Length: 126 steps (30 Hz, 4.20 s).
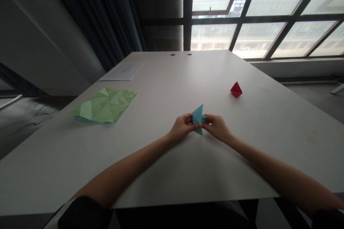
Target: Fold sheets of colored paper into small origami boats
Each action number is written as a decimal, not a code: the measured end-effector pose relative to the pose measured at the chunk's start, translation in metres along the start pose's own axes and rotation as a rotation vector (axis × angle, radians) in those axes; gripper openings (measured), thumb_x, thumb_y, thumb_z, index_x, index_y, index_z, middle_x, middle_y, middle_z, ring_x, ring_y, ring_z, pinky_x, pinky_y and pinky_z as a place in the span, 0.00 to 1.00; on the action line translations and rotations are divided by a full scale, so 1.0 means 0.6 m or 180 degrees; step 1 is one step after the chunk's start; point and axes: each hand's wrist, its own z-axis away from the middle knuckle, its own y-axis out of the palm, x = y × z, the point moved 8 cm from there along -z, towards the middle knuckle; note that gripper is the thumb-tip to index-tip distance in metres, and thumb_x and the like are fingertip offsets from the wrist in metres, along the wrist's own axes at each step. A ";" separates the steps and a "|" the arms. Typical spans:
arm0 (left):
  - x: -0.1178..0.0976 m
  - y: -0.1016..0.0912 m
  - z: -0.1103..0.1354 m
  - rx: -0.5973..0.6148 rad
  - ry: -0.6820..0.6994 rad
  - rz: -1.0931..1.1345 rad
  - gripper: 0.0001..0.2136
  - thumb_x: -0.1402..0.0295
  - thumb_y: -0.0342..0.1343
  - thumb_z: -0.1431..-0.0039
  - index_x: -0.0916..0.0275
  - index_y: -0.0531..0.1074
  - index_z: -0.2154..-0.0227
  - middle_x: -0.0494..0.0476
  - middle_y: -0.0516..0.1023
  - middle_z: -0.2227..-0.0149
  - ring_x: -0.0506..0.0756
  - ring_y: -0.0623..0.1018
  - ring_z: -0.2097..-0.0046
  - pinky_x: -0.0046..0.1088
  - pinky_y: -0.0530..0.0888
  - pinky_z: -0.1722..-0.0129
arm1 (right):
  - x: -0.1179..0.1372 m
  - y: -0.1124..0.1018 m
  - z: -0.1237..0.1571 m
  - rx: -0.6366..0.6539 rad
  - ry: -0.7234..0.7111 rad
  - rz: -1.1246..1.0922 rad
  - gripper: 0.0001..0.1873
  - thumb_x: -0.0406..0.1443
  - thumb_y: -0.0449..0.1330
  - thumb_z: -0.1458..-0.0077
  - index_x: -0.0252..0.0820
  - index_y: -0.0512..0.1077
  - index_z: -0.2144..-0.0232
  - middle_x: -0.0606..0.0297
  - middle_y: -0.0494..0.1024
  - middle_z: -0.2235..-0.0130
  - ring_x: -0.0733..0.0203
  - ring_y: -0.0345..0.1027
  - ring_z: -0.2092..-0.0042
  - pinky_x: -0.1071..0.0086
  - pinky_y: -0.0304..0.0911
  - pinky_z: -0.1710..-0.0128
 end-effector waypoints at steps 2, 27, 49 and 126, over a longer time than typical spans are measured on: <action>-0.002 -0.002 0.000 -0.0057 0.0010 0.0017 0.19 0.70 0.65 0.60 0.69 0.70 0.63 0.62 0.76 0.61 0.56 0.76 0.59 0.33 0.69 0.56 | -0.008 0.008 -0.003 0.0129 0.0024 -0.0405 0.07 0.36 0.57 0.54 0.37 0.71 0.77 0.67 0.71 0.78 0.65 0.62 0.74 0.72 0.57 0.74; 0.003 -0.025 -0.002 -0.0451 -0.0197 0.0556 0.19 0.67 0.65 0.60 0.66 0.71 0.62 0.58 0.77 0.63 0.52 0.76 0.65 0.29 0.72 0.62 | -0.010 -0.002 -0.006 0.0206 0.0170 -0.1516 0.18 0.41 0.62 0.56 0.39 0.69 0.62 0.66 0.72 0.73 0.65 0.67 0.71 0.69 0.65 0.72; -0.025 -0.003 0.004 -0.0071 -0.0216 -0.1048 0.16 0.67 0.61 0.56 0.68 0.73 0.63 0.61 0.78 0.65 0.56 0.77 0.65 0.31 0.73 0.64 | -0.019 -0.026 -0.008 -0.0097 0.0466 -0.1450 0.16 0.43 0.63 0.59 0.36 0.72 0.73 0.64 0.73 0.76 0.65 0.66 0.74 0.71 0.64 0.74; -0.008 -0.010 -0.004 -0.0155 -0.0978 -0.0181 0.16 0.73 0.56 0.51 0.62 0.63 0.58 0.55 0.75 0.70 0.52 0.77 0.69 0.31 0.71 0.64 | 0.034 -0.028 0.012 -0.0202 -0.0670 -0.0033 0.11 0.41 0.59 0.51 0.41 0.70 0.67 0.64 0.71 0.70 0.67 0.66 0.73 0.72 0.65 0.73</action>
